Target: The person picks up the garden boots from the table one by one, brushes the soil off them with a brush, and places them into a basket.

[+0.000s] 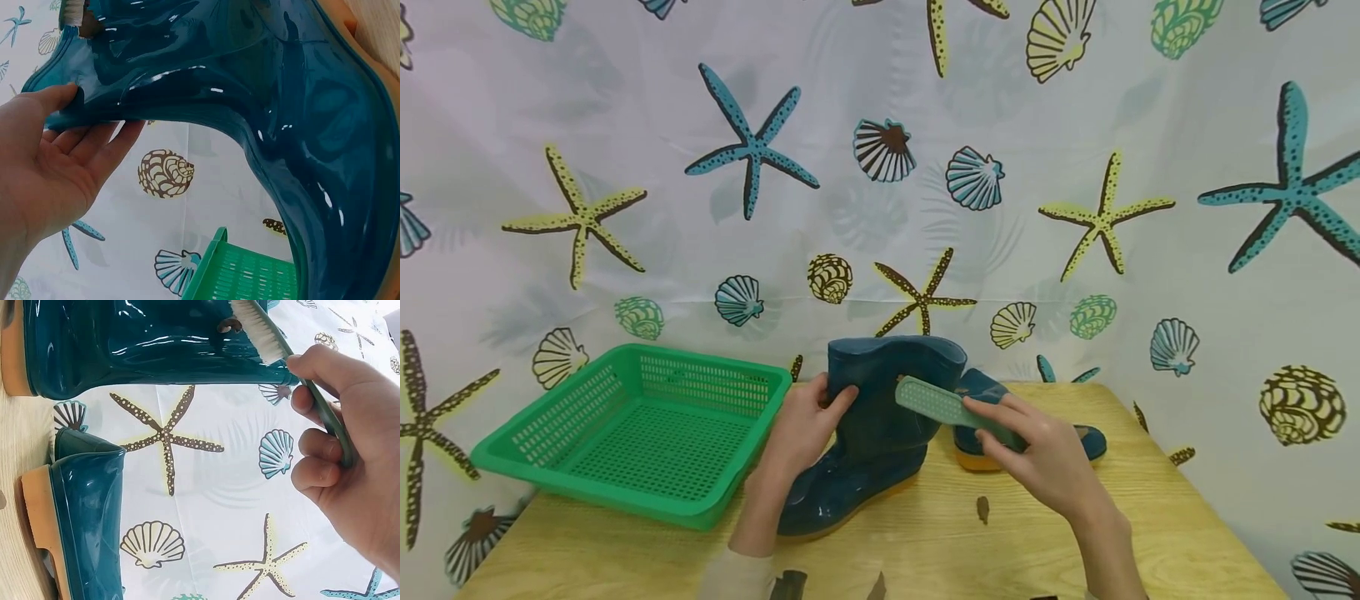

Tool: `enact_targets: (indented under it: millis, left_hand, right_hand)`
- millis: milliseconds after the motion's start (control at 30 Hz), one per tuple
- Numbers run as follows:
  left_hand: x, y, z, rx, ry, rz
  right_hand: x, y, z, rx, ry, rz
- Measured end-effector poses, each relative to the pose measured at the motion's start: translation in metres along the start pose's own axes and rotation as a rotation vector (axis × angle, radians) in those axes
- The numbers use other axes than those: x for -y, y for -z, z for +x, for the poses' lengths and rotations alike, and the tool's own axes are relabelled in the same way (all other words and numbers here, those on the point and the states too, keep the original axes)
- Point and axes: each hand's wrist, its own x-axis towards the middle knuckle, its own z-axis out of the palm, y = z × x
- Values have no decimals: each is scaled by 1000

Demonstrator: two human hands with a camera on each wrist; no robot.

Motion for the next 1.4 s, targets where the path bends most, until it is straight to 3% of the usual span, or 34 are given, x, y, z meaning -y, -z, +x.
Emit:
enact_targets:
  millis: [167, 267, 433, 600, 833, 1067, 1400]
  left_hand:
    - [3, 5, -1, 77, -18, -38]
    - [4, 6, -2, 150, 25, -31]
    - [9, 4, -2, 236, 120, 116]
    - [12, 4, -1, 212, 107, 184]
    - [13, 2, 0, 187, 52, 155]
    - [10, 1, 0, 132, 92, 59]
    - [0, 6, -2, -42, 122, -136]
  right_hand:
    - [-1, -2, 0, -3, -39, -20]
    - [-1, -2, -1, 28, -74, -40]
    - [-2, -1, -3, 112, -135, -64]
    - [-3, 2, -4, 130, -148, -67]
    - [-5, 4, -5, 8, -108, -63]
    - [-5, 6, -3, -128, -75, -64]
    - [-5, 6, -2, -180, -16, -26]
